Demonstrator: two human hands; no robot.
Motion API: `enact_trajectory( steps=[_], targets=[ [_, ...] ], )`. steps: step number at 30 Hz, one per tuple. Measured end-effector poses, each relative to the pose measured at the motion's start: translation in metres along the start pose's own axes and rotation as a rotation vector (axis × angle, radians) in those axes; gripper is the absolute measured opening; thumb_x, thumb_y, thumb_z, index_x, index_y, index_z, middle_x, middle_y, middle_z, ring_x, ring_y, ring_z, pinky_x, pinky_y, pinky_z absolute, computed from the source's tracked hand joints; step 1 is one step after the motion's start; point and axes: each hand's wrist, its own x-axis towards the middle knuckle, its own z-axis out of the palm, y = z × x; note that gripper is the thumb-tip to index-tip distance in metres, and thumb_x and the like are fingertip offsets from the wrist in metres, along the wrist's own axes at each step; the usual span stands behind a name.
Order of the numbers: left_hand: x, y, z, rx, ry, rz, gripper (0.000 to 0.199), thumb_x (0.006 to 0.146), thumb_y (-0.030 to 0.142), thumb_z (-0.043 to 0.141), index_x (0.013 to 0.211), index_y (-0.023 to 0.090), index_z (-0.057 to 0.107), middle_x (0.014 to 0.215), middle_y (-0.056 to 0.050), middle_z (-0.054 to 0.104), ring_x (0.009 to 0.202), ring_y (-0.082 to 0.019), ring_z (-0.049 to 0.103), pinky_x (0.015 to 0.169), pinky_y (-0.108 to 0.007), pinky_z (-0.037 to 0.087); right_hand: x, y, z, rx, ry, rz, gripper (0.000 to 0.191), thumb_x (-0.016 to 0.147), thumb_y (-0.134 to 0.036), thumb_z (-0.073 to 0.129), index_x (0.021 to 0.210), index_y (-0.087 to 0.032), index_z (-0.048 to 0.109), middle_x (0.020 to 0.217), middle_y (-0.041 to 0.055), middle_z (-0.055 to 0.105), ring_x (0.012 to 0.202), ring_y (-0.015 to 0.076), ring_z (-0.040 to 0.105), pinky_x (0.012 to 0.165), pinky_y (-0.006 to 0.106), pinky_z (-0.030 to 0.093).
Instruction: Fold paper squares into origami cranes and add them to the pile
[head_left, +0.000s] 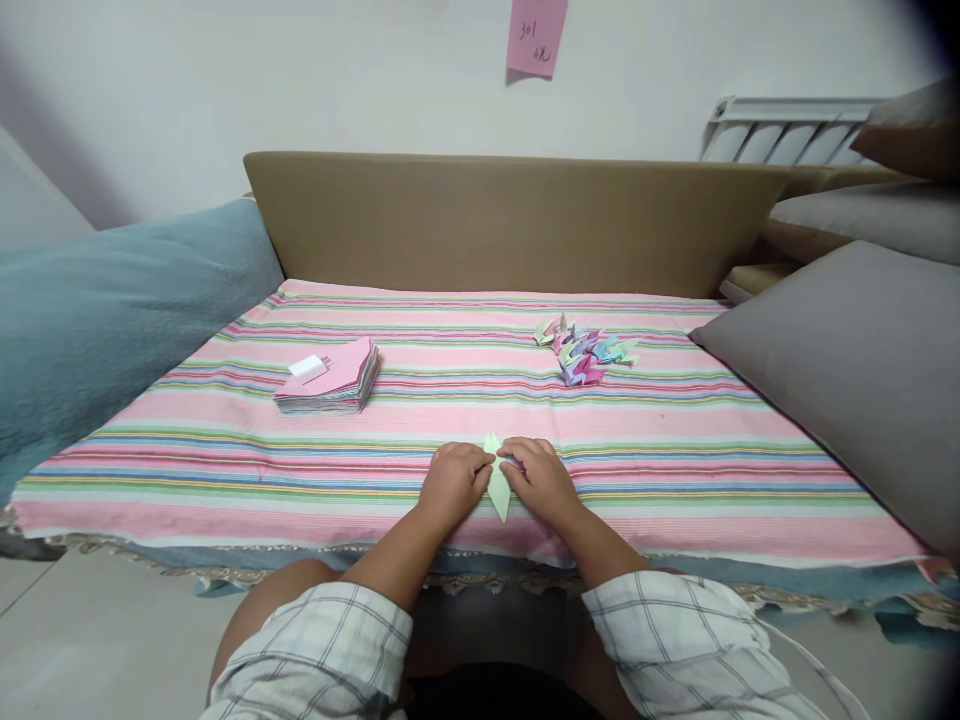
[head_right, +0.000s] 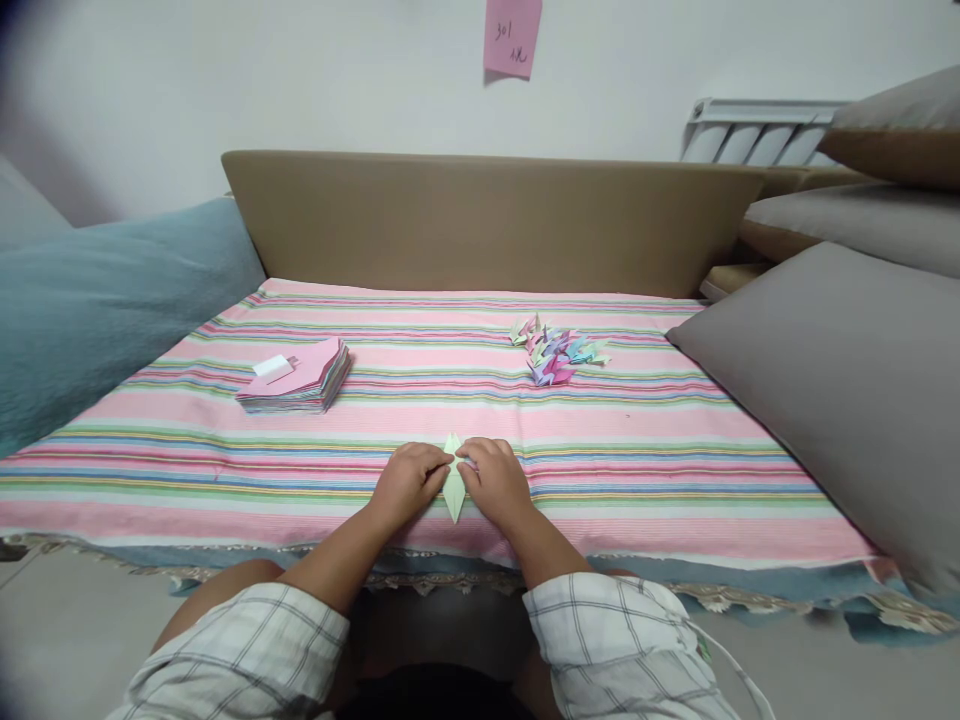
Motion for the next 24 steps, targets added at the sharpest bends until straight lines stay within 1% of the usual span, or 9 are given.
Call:
enact_trajectory(
  steps=[8, 14, 24],
  targets=[
    [-0.0013, 0.0000, 0.0023, 0.078, 0.052, 0.042, 0.019, 0.081, 0.021, 0.055, 0.091, 0.020, 0.071, 0.086, -0.006, 0.066, 0.083, -0.020, 0.056, 0.078, -0.035, 0.043, -0.0002, 0.0024, 0.0038, -0.046, 0.022, -0.010, 0.019, 0.084, -0.026, 0.052, 0.097, -0.022, 0.066, 0.108, 0.0056, 0.064, 0.101, 0.0226, 0.051, 0.091, 0.038, 0.038],
    [-0.0029, 0.0001, 0.0037, 0.101, 0.077, 0.016, 0.019, 0.081, 0.023, 0.056, 0.090, 0.021, 0.072, 0.089, -0.006, 0.064, 0.086, -0.020, 0.054, 0.079, -0.036, 0.043, -0.0005, 0.0013, 0.0025, -0.057, 0.020, -0.008, 0.020, 0.084, -0.026, 0.052, 0.097, -0.022, 0.067, 0.108, 0.0052, 0.064, 0.100, 0.0229, 0.051, 0.091, 0.038, 0.039],
    [-0.0002, -0.0014, 0.0017, 0.077, 0.041, -0.005, 0.019, 0.082, 0.024, 0.055, 0.090, 0.021, 0.072, 0.087, -0.006, 0.065, 0.086, -0.021, 0.054, 0.081, -0.036, 0.043, 0.0007, 0.0022, 0.0027, -0.056, 0.012, 0.010, 0.020, 0.084, -0.027, 0.053, 0.095, -0.022, 0.068, 0.108, 0.0049, 0.065, 0.099, 0.0224, 0.051, 0.090, 0.038, 0.039]
  ],
)
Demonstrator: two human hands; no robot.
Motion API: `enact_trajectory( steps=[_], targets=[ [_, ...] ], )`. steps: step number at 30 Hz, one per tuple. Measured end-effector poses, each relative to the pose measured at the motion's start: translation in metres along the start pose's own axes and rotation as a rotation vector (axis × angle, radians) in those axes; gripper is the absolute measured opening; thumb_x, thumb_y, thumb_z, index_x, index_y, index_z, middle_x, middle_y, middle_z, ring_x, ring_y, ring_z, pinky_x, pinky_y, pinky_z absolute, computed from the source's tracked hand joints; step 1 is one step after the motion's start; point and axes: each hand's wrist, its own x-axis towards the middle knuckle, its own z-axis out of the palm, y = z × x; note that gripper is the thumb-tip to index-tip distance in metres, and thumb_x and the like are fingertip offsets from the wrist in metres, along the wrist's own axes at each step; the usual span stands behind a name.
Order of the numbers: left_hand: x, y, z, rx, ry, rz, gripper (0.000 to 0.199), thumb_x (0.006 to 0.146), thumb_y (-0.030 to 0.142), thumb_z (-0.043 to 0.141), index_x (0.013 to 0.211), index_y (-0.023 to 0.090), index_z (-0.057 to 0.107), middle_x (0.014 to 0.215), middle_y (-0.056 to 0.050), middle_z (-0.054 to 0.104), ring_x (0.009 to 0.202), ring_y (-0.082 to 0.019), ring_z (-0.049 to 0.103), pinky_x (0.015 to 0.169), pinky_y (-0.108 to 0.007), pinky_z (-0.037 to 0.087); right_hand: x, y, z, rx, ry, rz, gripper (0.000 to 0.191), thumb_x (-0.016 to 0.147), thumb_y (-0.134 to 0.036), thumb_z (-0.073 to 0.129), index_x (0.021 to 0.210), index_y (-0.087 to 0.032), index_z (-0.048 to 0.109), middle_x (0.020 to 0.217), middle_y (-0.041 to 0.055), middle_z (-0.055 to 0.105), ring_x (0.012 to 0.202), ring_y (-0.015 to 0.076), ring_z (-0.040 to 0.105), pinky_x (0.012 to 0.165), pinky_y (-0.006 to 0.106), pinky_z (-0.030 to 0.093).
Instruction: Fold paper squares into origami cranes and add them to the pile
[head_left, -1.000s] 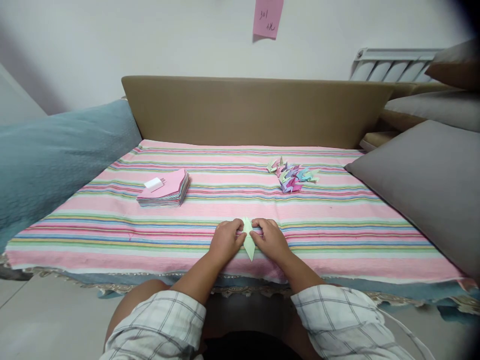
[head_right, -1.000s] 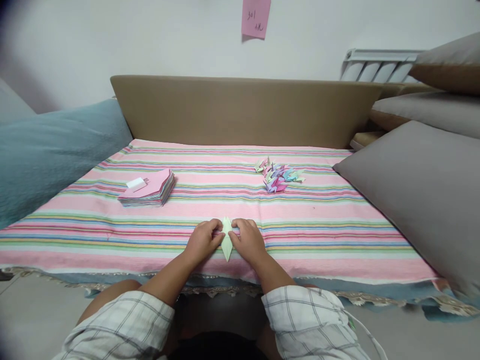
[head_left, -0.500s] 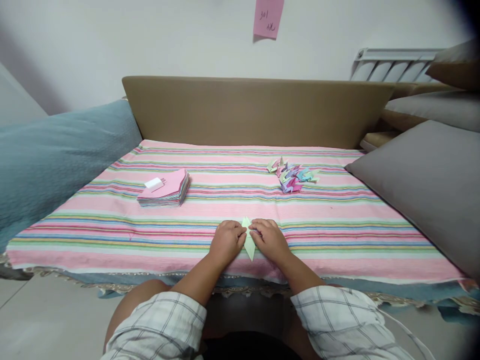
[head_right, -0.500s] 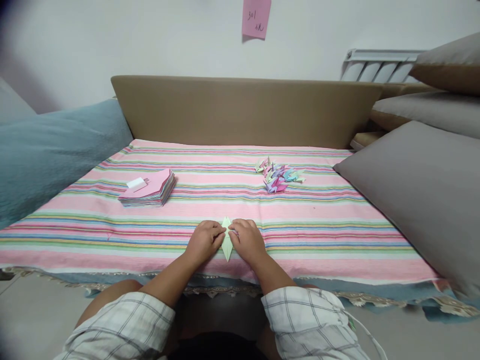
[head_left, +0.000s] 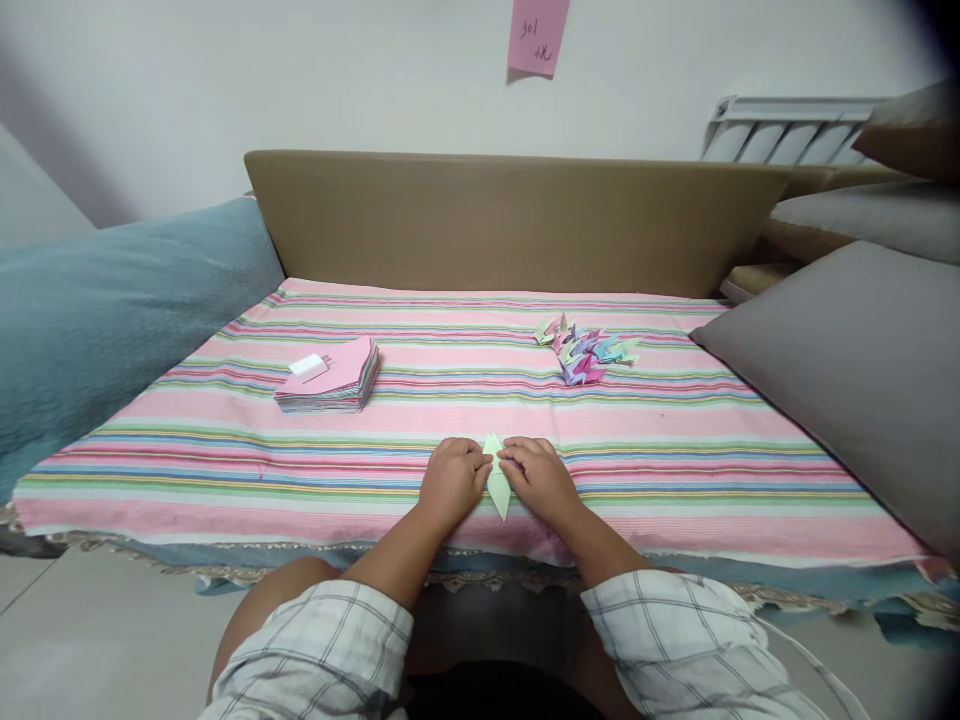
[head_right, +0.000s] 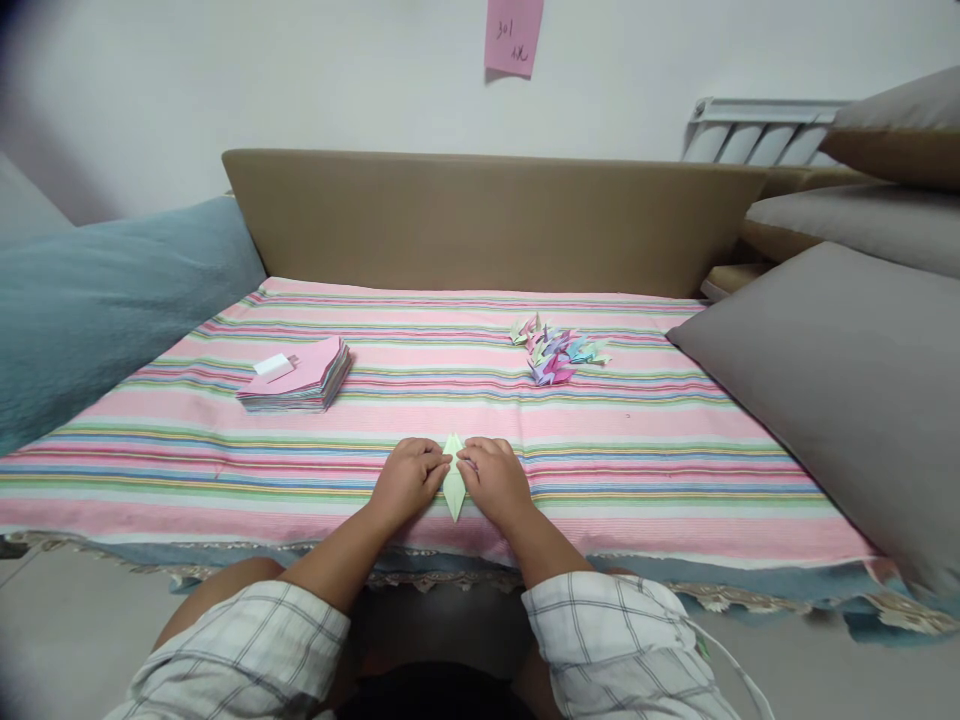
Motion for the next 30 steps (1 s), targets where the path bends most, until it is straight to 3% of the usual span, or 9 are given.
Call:
enact_trajectory(
  steps=[8, 13, 16, 23, 30],
  targets=[
    [-0.0012, 0.0013, -0.0048, -0.101, 0.010, -0.096, 0.024, 0.078, 0.023, 0.058, 0.102, 0.019, 0.061, 0.092, -0.005, 0.065, 0.089, -0.021, 0.054, 0.083, -0.036, 0.042, -0.0011, -0.0025, -0.0014, 0.075, 0.046, 0.030, 0.021, 0.083, -0.028, 0.053, 0.100, -0.021, 0.063, 0.105, 0.0049, 0.066, 0.100, 0.0216, 0.052, 0.090, 0.037, 0.039],
    [-0.0007, 0.0036, -0.0078, -0.115, 0.013, -0.121, 0.009, 0.077, 0.027, 0.058, 0.080, 0.019, 0.058, 0.079, -0.003, 0.061, 0.082, -0.020, 0.053, 0.076, -0.033, 0.041, -0.0006, -0.0030, -0.0022, 0.106, 0.038, 0.052, 0.013, 0.082, -0.031, 0.054, 0.077, -0.021, 0.062, 0.105, 0.0051, 0.065, 0.101, 0.0213, 0.053, 0.090, 0.037, 0.038],
    [0.0010, 0.0047, -0.0089, -0.100, -0.008, -0.092, 0.013, 0.079, 0.026, 0.055, 0.068, 0.019, 0.055, 0.071, -0.002, 0.058, 0.074, -0.017, 0.052, 0.073, -0.032, 0.040, 0.0002, -0.0033, -0.0032, 0.103, 0.017, 0.066, 0.019, 0.083, -0.031, 0.054, 0.068, -0.021, 0.059, 0.106, 0.0057, 0.065, 0.102, 0.0213, 0.052, 0.089, 0.037, 0.038],
    [0.0010, 0.0045, -0.0090, -0.137, 0.007, -0.070, 0.013, 0.081, 0.028, 0.055, 0.072, 0.020, 0.061, 0.076, -0.002, 0.062, 0.078, -0.017, 0.054, 0.078, -0.033, 0.040, 0.0016, -0.0024, -0.0017, 0.053, 0.002, 0.041, 0.019, 0.086, -0.030, 0.050, 0.075, -0.021, 0.063, 0.107, 0.0060, 0.065, 0.101, 0.0212, 0.052, 0.090, 0.038, 0.038],
    [0.0035, 0.0059, -0.0060, -0.083, -0.003, -0.133, 0.019, 0.082, 0.026, 0.052, 0.065, 0.019, 0.059, 0.076, -0.003, 0.062, 0.079, -0.017, 0.054, 0.078, -0.032, 0.040, 0.0057, -0.0090, 0.0006, -0.044, -0.039, 0.076, 0.020, 0.088, -0.027, 0.049, 0.075, -0.020, 0.062, 0.107, 0.0075, 0.064, 0.102, 0.0223, 0.052, 0.091, 0.038, 0.037]
  ],
)
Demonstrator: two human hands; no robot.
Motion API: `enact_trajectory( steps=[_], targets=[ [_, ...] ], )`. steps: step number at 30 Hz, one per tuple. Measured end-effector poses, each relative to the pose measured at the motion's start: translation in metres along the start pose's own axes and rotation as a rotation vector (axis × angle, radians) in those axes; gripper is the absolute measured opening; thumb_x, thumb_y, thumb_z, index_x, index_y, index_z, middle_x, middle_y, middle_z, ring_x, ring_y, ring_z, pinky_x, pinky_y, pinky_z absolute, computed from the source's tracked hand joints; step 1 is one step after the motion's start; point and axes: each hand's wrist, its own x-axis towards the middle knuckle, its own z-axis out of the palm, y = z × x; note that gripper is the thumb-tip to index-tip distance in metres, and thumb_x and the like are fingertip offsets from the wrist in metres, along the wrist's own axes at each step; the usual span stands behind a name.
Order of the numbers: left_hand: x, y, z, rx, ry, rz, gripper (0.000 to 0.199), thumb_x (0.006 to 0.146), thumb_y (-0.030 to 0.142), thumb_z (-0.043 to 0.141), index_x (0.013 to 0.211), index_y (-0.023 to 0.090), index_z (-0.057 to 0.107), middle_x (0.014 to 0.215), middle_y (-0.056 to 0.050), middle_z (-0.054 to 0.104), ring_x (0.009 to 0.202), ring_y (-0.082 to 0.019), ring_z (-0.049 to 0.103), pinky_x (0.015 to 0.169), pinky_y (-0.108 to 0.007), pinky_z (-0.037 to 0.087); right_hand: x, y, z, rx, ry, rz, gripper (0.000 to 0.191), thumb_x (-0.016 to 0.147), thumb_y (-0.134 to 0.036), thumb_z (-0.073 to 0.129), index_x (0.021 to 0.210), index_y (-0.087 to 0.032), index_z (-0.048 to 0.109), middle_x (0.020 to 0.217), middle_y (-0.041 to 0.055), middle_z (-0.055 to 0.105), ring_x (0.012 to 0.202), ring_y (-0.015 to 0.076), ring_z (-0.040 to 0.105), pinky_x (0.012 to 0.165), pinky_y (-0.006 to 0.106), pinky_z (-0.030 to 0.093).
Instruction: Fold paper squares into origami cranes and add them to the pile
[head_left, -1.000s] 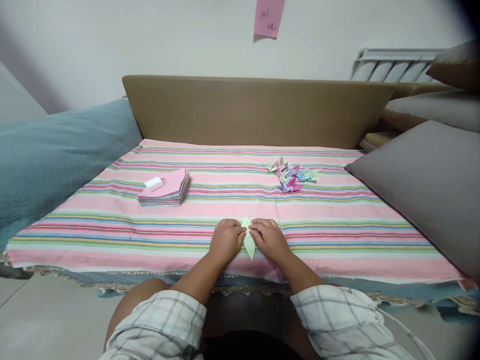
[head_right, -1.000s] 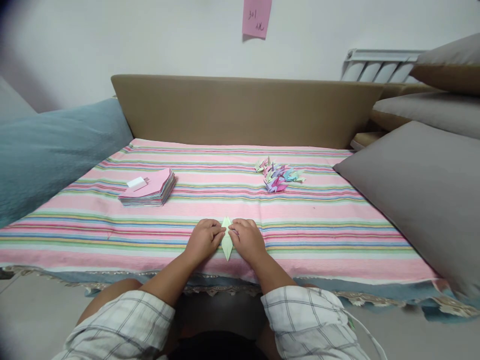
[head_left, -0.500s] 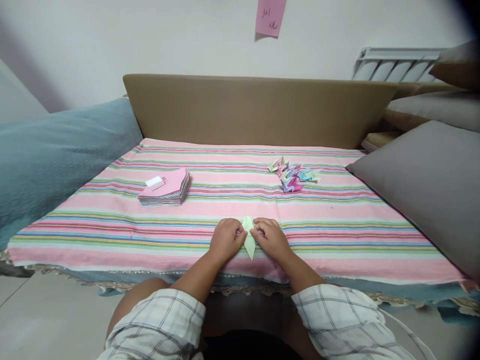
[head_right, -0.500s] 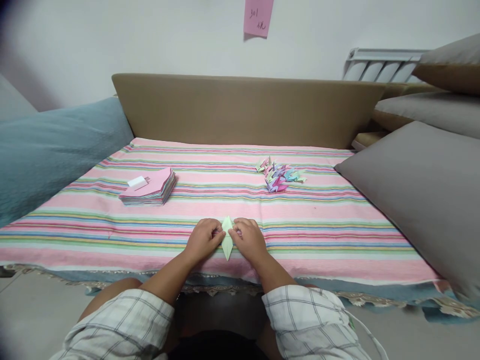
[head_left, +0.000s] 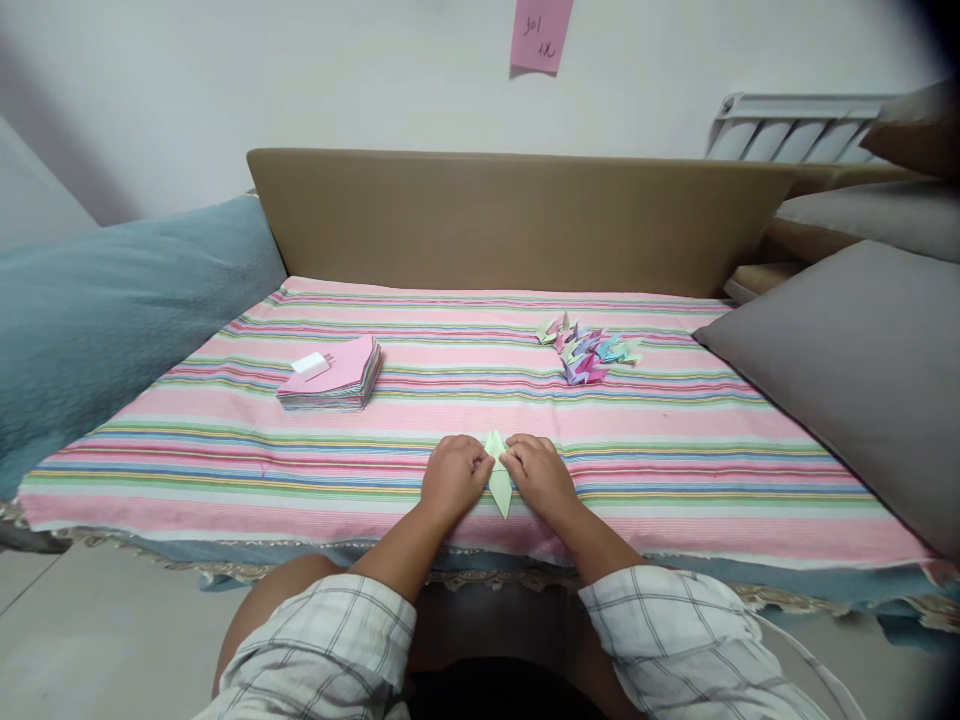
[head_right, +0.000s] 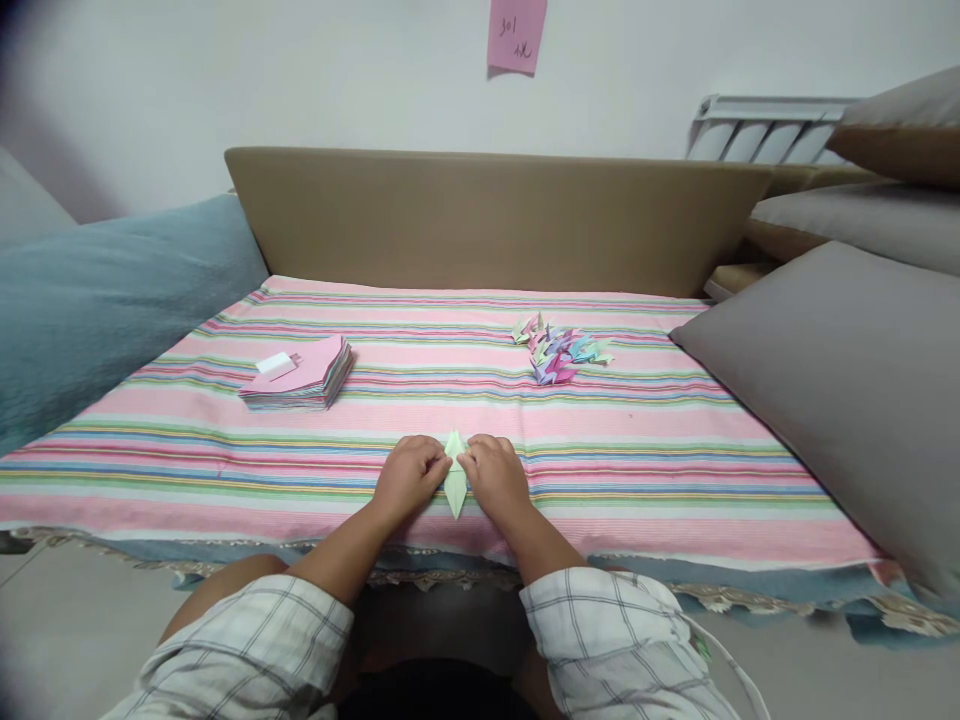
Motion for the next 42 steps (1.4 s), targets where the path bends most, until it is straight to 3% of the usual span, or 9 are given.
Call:
enact_trajectory(
  steps=[7, 12, 17, 26, 42],
  targets=[
    [0.001, 0.002, 0.001, 0.046, 0.011, -0.044, 0.021, 0.081, 0.027, 0.052, 0.062, 0.019, 0.056, 0.072, -0.003, 0.059, 0.075, -0.017, 0.052, 0.075, -0.032, 0.039, 0.001, 0.004, 0.000, 0.058, 0.016, -0.002, 0.019, 0.087, -0.028, 0.049, 0.075, -0.020, 0.062, 0.105, 0.0071, 0.064, 0.101, 0.0214, 0.053, 0.090, 0.038, 0.038],
    [-0.001, 0.000, -0.001, -0.005, 0.009, -0.006, 0.017, 0.082, 0.027, 0.053, 0.068, 0.020, 0.060, 0.078, -0.003, 0.062, 0.081, -0.018, 0.054, 0.077, -0.032, 0.040, 0.000, 0.013, -0.008, 0.165, -0.055, -0.053, 0.015, 0.071, -0.032, 0.070, 0.082, -0.023, 0.067, 0.110, 0.0046, 0.062, 0.103, 0.0218, 0.053, 0.091, 0.038, 0.039],
    [-0.004, -0.006, -0.002, -0.049, -0.010, 0.054, 0.012, 0.074, 0.034, 0.065, 0.076, 0.022, 0.067, 0.096, -0.003, 0.064, 0.092, -0.020, 0.054, 0.082, -0.034, 0.040, -0.001, 0.014, -0.009, 0.156, -0.050, -0.068, 0.009, 0.076, -0.030, 0.065, 0.081, -0.023, 0.069, 0.108, 0.0048, 0.063, 0.100, 0.0210, 0.053, 0.089, 0.037, 0.040],
    [-0.003, -0.009, -0.002, -0.048, -0.045, 0.090, 0.002, 0.072, 0.025, 0.069, 0.071, 0.024, 0.069, 0.091, -0.002, 0.064, 0.089, -0.019, 0.054, 0.079, -0.034, 0.041, -0.004, 0.016, -0.008, 0.123, -0.022, -0.105, 0.006, 0.076, -0.028, 0.066, 0.079, -0.023, 0.067, 0.110, 0.0046, 0.062, 0.097, 0.0207, 0.054, 0.086, 0.037, 0.042],
    [0.001, -0.004, 0.000, -0.071, -0.015, -0.016, 0.016, 0.075, 0.027, 0.061, 0.061, 0.019, 0.061, 0.090, -0.004, 0.064, 0.086, -0.019, 0.055, 0.081, -0.035, 0.042, 0.000, 0.012, -0.002, 0.095, -0.019, -0.057, 0.014, 0.084, -0.027, 0.054, 0.074, -0.020, 0.062, 0.110, 0.0063, 0.061, 0.102, 0.0216, 0.051, 0.090, 0.038, 0.039]
  ],
)
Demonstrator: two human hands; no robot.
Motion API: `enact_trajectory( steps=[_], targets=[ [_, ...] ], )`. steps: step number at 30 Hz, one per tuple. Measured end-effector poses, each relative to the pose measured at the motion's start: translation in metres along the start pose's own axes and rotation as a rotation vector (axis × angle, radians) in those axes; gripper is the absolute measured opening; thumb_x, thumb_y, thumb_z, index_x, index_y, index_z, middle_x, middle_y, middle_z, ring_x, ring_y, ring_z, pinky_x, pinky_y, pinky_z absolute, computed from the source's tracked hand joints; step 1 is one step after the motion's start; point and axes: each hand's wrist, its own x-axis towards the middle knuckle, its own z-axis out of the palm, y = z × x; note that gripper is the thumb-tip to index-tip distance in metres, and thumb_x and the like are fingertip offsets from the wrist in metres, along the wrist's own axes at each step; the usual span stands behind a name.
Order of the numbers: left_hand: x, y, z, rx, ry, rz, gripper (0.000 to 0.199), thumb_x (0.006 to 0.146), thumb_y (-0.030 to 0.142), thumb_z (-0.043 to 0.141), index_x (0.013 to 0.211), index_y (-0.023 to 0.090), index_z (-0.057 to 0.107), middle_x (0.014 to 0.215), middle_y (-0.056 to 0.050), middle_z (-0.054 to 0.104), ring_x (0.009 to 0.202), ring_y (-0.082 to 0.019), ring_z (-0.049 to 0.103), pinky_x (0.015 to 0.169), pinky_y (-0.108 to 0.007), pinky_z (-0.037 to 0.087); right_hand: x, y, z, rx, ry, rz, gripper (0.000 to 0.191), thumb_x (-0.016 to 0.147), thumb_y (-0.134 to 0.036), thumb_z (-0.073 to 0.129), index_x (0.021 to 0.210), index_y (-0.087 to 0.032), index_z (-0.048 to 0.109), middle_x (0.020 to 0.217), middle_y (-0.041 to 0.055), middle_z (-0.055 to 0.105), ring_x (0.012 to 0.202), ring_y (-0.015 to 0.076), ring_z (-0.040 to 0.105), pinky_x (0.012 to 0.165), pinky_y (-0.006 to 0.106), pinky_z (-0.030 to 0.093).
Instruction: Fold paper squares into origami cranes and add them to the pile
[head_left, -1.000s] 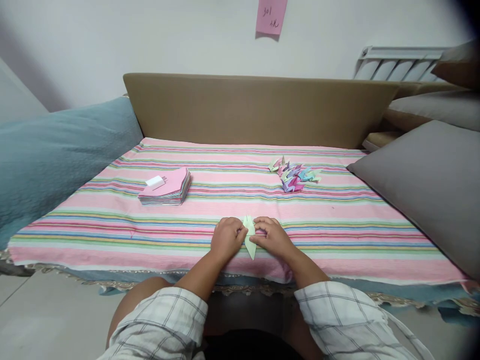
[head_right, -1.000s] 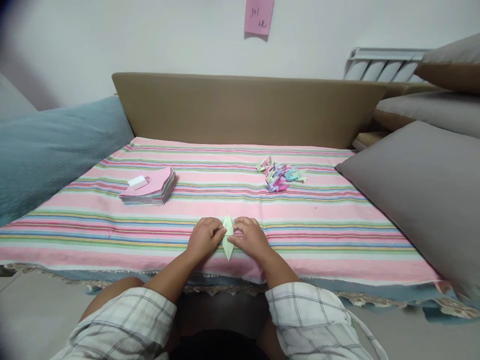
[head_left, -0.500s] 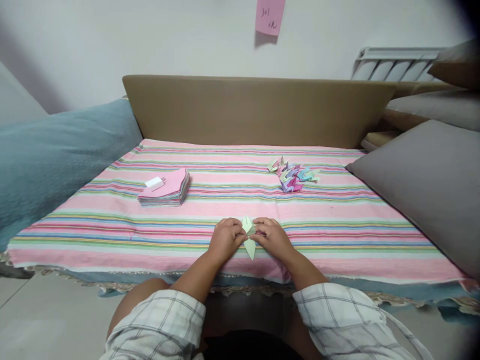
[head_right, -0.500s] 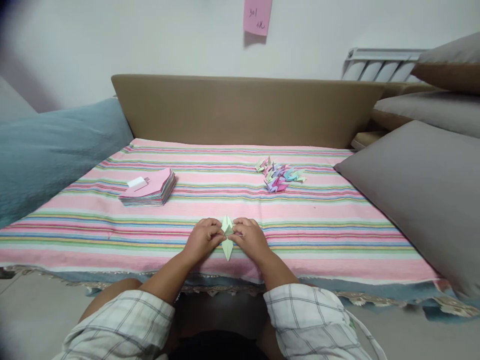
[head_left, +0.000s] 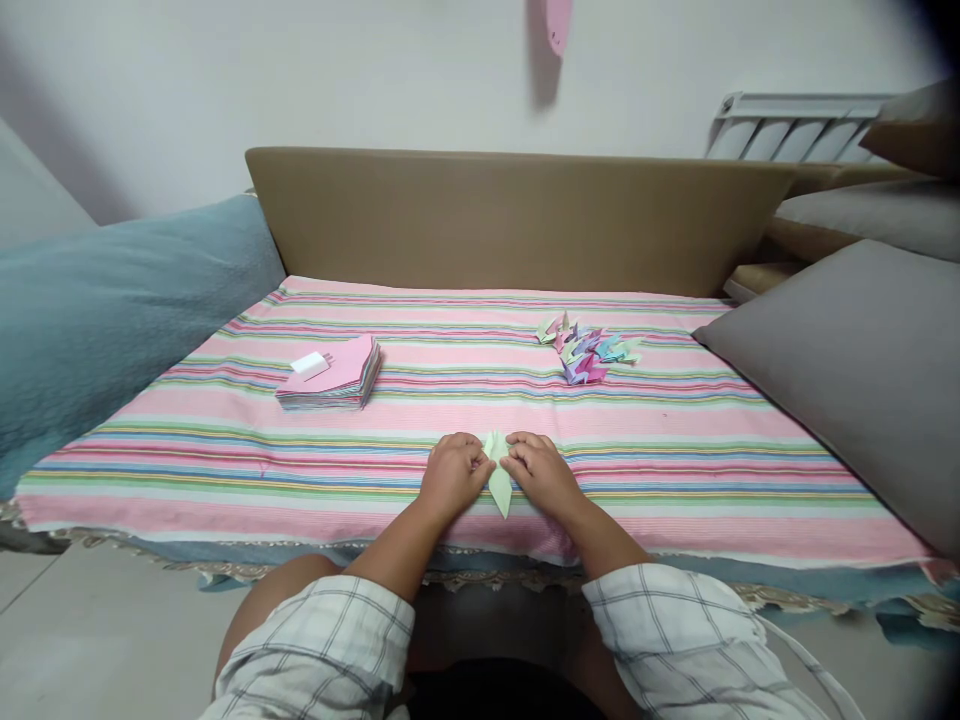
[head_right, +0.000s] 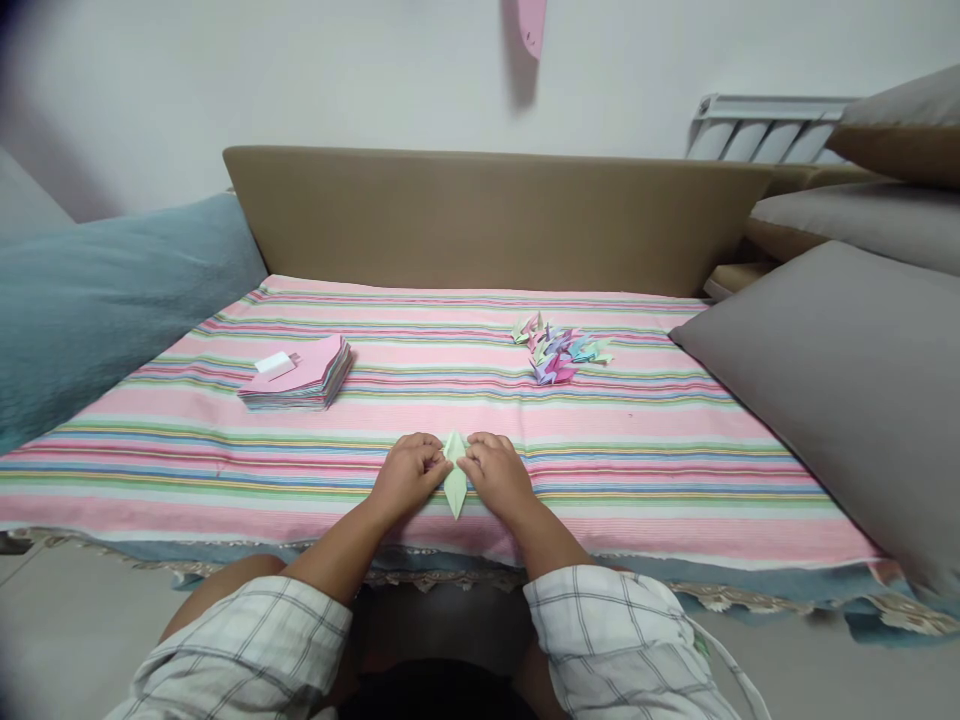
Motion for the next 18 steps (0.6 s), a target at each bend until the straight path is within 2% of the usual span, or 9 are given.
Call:
enact_trajectory(
  steps=[6, 10, 18],
  targets=[
    [0.001, 0.006, 0.000, 0.045, 0.019, -0.045, 0.017, 0.074, 0.024, 0.061, 0.058, 0.019, 0.059, 0.087, -0.004, 0.064, 0.084, -0.019, 0.055, 0.080, -0.034, 0.041, 0.001, -0.007, 0.005, -0.063, 0.049, 0.027, 0.015, 0.083, -0.028, 0.054, 0.070, -0.021, 0.058, 0.107, 0.0077, 0.062, 0.102, 0.0230, 0.051, 0.090, 0.039, 0.038],
    [0.000, 0.011, 0.000, 0.115, 0.027, -0.105, 0.015, 0.073, 0.027, 0.064, 0.060, 0.019, 0.060, 0.086, -0.003, 0.062, 0.085, -0.020, 0.054, 0.078, -0.034, 0.038, 0.002, -0.008, 0.007, -0.046, 0.073, 0.040, 0.009, 0.081, -0.026, 0.056, 0.073, -0.021, 0.055, 0.103, 0.0067, 0.063, 0.101, 0.0219, 0.052, 0.088, 0.036, 0.039],
    [-0.003, 0.015, -0.002, 0.163, 0.020, -0.174, 0.013, 0.072, 0.030, 0.065, 0.077, 0.021, 0.057, 0.084, -0.001, 0.060, 0.088, -0.019, 0.052, 0.080, -0.033, 0.034, 0.002, -0.005, 0.008, -0.020, 0.082, 0.062, 0.008, 0.079, -0.028, 0.057, 0.082, -0.021, 0.054, 0.098, 0.0052, 0.062, 0.095, 0.0220, 0.052, 0.085, 0.034, 0.038]
  ],
)
